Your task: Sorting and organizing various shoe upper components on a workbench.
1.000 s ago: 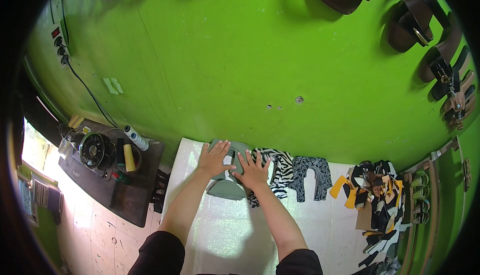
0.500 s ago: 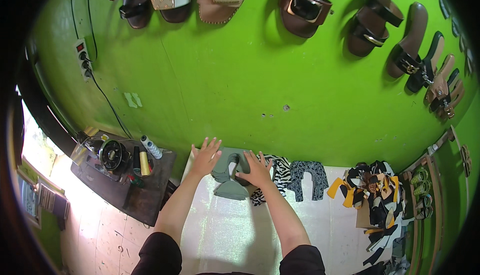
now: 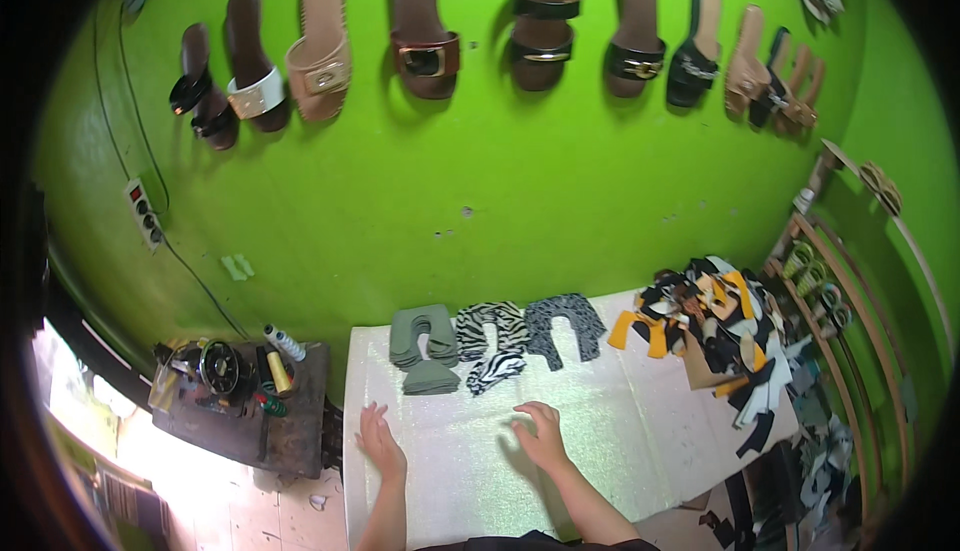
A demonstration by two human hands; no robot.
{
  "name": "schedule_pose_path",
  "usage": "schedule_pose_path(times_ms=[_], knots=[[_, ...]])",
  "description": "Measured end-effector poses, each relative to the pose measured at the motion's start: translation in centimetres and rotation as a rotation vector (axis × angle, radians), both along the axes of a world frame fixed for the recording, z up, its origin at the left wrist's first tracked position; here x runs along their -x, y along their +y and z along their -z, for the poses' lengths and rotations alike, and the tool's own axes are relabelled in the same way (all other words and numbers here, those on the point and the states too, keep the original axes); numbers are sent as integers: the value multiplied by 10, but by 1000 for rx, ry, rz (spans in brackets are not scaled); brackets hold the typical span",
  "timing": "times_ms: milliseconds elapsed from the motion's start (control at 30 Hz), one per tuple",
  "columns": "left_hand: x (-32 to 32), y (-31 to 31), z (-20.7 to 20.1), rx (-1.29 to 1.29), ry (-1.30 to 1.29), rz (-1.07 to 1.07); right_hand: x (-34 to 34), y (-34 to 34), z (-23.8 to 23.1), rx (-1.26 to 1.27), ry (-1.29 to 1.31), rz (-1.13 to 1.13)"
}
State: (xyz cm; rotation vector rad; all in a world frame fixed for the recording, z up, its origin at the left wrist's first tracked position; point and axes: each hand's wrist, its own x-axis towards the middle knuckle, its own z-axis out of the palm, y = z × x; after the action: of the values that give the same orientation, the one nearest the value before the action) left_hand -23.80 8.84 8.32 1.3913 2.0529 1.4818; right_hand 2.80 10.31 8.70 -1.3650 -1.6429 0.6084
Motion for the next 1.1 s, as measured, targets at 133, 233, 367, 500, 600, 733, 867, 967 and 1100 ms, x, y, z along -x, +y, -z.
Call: schedule_pose_path(times_ms=[133, 233, 367, 500, 600, 733, 867, 967, 1100], knots=[[-45, -33, -3, -34, -12, 28, -48, -26, -7, 45, 39, 159], [-80, -42, -10, -68, 30, 31, -83, -34, -15, -21, 65, 279], [-131, -34, -18, -147, 1, 35, -125, -43, -24, -35, 78, 286], [-201, -29, -20, -233, -73, 64, -187, -52, -41, -120, -24, 233], [-266, -28, -20, -295, -424, 207, -244, -56, -40, -140, -98, 273], [-334, -31, -10, -226, -679, 395, -314, -58, -40, -145, -194, 373], [-381, -35, -4, -155, -518, 431, -369, -55, -40, -175, -362, 478], [-404, -29, -11, -192, -481, 467, -403, -46, -47, -101, -467, 599], [-418, -17, -10, -249, -354, 463, -424, -19, -68, 16, -506, 585]])
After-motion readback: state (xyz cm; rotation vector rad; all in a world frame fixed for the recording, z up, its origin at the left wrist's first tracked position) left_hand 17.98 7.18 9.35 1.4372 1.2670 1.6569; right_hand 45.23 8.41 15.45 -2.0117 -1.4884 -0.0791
